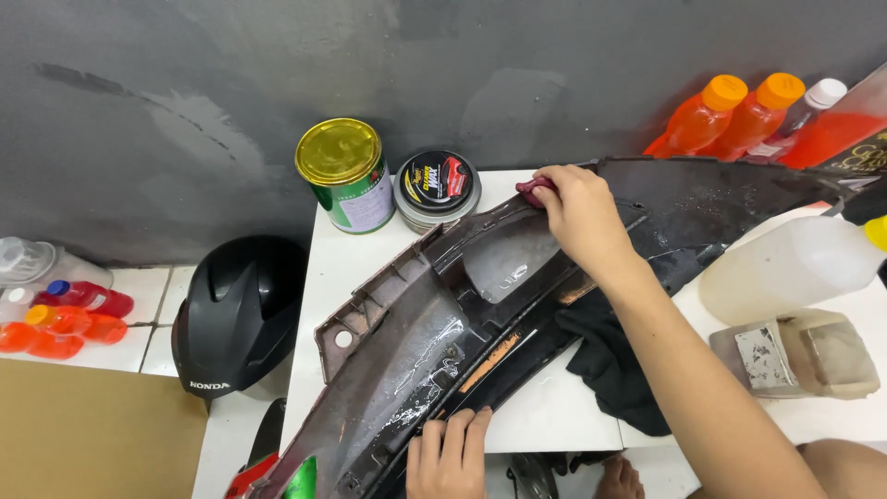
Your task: The person sprays a liquid onto a dark motorcycle fairing and scrubs the surface with a small abrasive pad. They wipe away residue with a black cloth and continue scrubbing different sections of the part.
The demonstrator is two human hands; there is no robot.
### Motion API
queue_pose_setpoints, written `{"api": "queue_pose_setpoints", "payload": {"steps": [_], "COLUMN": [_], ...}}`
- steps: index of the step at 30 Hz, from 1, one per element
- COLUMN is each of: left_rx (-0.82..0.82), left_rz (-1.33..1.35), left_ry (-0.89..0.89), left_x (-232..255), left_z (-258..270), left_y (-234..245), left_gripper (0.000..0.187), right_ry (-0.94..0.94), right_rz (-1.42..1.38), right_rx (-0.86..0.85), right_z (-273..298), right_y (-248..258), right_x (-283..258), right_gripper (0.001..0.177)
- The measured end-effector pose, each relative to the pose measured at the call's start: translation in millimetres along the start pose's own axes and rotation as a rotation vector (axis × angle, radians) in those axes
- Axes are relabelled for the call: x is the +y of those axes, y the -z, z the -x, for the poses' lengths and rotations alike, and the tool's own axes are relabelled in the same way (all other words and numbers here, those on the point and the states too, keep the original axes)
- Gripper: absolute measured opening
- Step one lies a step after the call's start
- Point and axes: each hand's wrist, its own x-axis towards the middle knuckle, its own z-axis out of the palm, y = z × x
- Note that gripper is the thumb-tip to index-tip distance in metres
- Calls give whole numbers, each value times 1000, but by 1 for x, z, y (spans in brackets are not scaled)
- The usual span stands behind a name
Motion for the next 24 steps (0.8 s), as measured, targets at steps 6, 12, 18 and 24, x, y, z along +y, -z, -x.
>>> {"api": "queue_pose_setpoints", "payload": {"steps": [6,12,18,24], "left_rx": [11,-85,-161,-148], "left_rz": [-13,-1,11,18], "left_ry": [-14,19,2,6], "left_x": [1,2,-1,0], "left_z": [-3,7,15,14], "left_y": [0,-3,-6,-6], "left_gripper": [9,13,14,10], "right_ry": [123,338,373,156], "right_rz": [-33,194,239,242], "right_rx": [-94,-133,-137,-23], "right_z": [2,3,5,5], "right_y": [-14,13,13,-5], "right_x": [-2,5,21,18], "right_gripper": [16,17,20,21]}}
